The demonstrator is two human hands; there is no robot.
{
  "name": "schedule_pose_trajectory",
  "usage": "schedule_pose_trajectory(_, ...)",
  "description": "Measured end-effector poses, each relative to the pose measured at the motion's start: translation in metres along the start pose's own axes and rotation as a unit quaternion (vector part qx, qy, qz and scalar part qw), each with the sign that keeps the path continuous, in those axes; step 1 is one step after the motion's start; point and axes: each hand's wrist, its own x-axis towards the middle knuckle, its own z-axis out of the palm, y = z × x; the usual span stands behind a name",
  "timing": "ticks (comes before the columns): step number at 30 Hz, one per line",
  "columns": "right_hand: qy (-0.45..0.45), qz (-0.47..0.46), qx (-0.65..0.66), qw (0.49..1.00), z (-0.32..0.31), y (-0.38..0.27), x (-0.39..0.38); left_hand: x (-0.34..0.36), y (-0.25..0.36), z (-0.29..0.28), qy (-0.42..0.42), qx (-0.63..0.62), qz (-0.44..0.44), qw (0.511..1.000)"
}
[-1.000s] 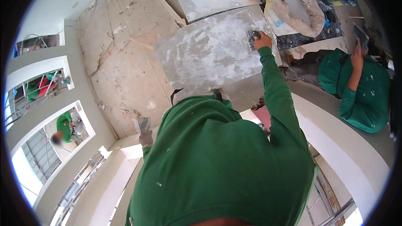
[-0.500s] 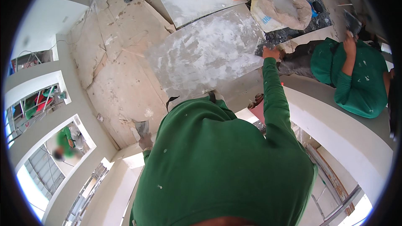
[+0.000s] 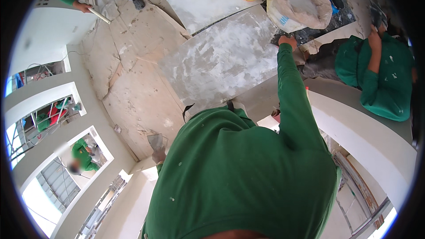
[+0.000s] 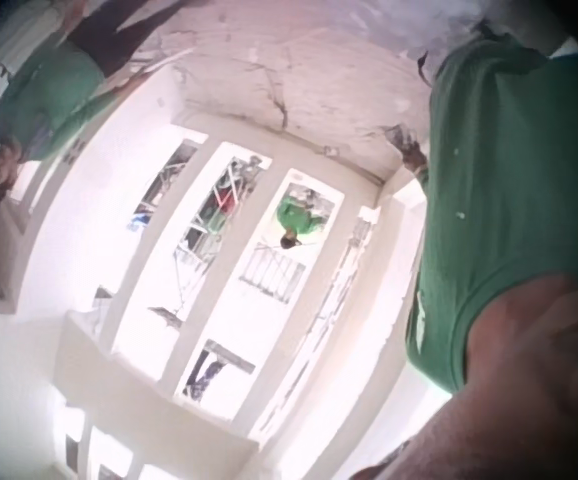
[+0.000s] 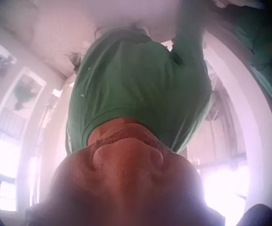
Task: The person scrapes plaster from a trowel onto a bucket, then scoops plaster from the bucket onto a hawk. They spread the plaster on a white board using a trowel. The person is wearing a green long-sleeved shirt and a watch.
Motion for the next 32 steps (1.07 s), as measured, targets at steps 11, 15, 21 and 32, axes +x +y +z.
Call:
schedule_pose_trajectory(11,0.009,0.030,-0.013,0.999,0.029,-0.032,-0.009,-0.017,0.008,-0.002,-0.011,-0.057,-0.090,0.994)
schedule_pose_trajectory(15,-0.037,-0.036,-0.006,0.999,0.012,-0.023,-0.006,-0.029,0.010,-0.007,-0.012,-0.075,-0.131,0.988)
schedule_pose_trajectory(21,-0.118,-0.212,-0.106,0.964,0.030,-0.049,-0.023,-0.040,0.034,-0.008,-0.022,-0.098,-0.197,0.975)
schedule_pose_trajectory(32,-0.121,-0.236,-0.148,0.953,0.020,-0.042,-0.026,0.008,-0.019,0.036,0.174,-0.199,0.039,0.963)
